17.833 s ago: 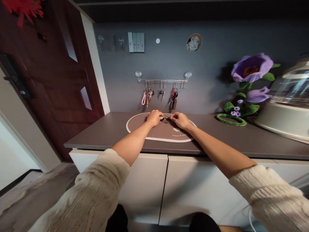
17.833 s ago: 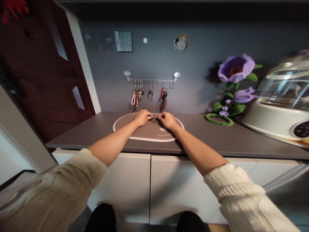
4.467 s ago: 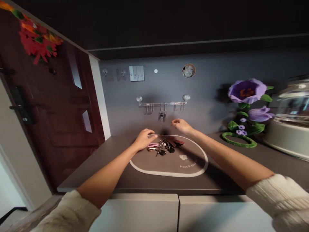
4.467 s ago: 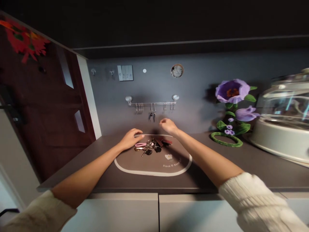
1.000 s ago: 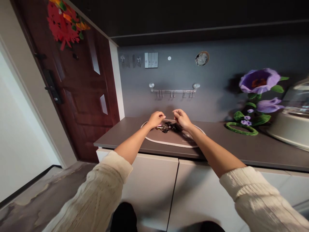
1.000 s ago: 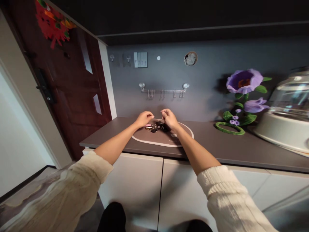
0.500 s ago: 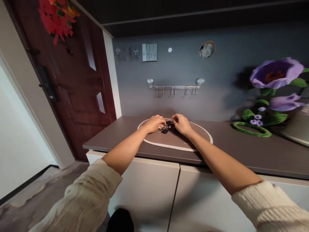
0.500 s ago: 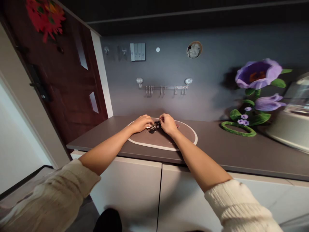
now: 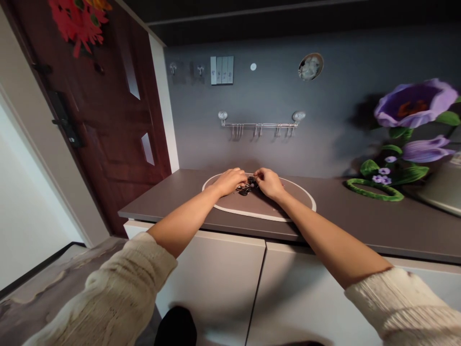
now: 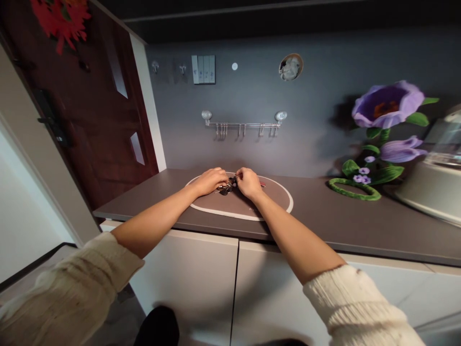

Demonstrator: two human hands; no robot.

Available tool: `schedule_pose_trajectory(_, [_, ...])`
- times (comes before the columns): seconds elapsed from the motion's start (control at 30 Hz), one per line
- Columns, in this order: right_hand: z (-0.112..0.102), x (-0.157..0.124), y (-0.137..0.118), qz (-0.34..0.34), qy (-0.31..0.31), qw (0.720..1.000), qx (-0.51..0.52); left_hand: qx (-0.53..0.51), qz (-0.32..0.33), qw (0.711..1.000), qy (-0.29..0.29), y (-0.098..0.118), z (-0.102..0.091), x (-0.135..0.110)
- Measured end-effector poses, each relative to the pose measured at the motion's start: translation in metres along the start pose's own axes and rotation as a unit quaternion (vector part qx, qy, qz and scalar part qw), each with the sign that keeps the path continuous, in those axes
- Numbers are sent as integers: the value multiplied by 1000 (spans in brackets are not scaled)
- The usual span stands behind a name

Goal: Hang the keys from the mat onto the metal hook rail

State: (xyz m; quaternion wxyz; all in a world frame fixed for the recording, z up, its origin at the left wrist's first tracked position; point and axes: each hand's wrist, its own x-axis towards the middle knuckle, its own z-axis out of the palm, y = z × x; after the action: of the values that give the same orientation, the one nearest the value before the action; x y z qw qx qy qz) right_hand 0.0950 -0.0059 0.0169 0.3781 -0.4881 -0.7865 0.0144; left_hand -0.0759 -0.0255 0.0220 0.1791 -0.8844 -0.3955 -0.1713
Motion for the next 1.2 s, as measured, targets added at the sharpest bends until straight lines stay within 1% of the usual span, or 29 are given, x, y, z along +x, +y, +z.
schedule_pose_trajectory(0.2, [2, 0, 2, -8, 8, 1000, 9, 5, -6, 1000, -3, 3, 1, 1])
schedule_pose_trajectory(0.37, [1, -1, 1, -3, 6, 1000, 10, -28, -28, 999, 33, 1, 5, 1])
schedule_pose_trajectory(0.57, [-1, -2, -3, 10, -2, 1000, 9, 1, -55, 997, 48, 0, 2, -2])
schedule_pose_trajectory(0.77, [-2, -4, -6, 2, 1, 1000, 20, 5, -95, 993, 65, -1, -1, -3])
schedule_pose_trajectory(0.9, [-1, -4, -6, -8, 2, 1000, 24, -10, -110, 991, 78, -1, -3, -3])
schedule_pose_trajectory(1.07, [0, -4, -6, -48, 17, 998, 29, -53, -143, 982, 108, -3, -2, -3])
schedule_pose_trajectory(1.2, [0, -5, -8, -67, 17, 997, 23, -82, -165, 973, 141, -6, -1, -3])
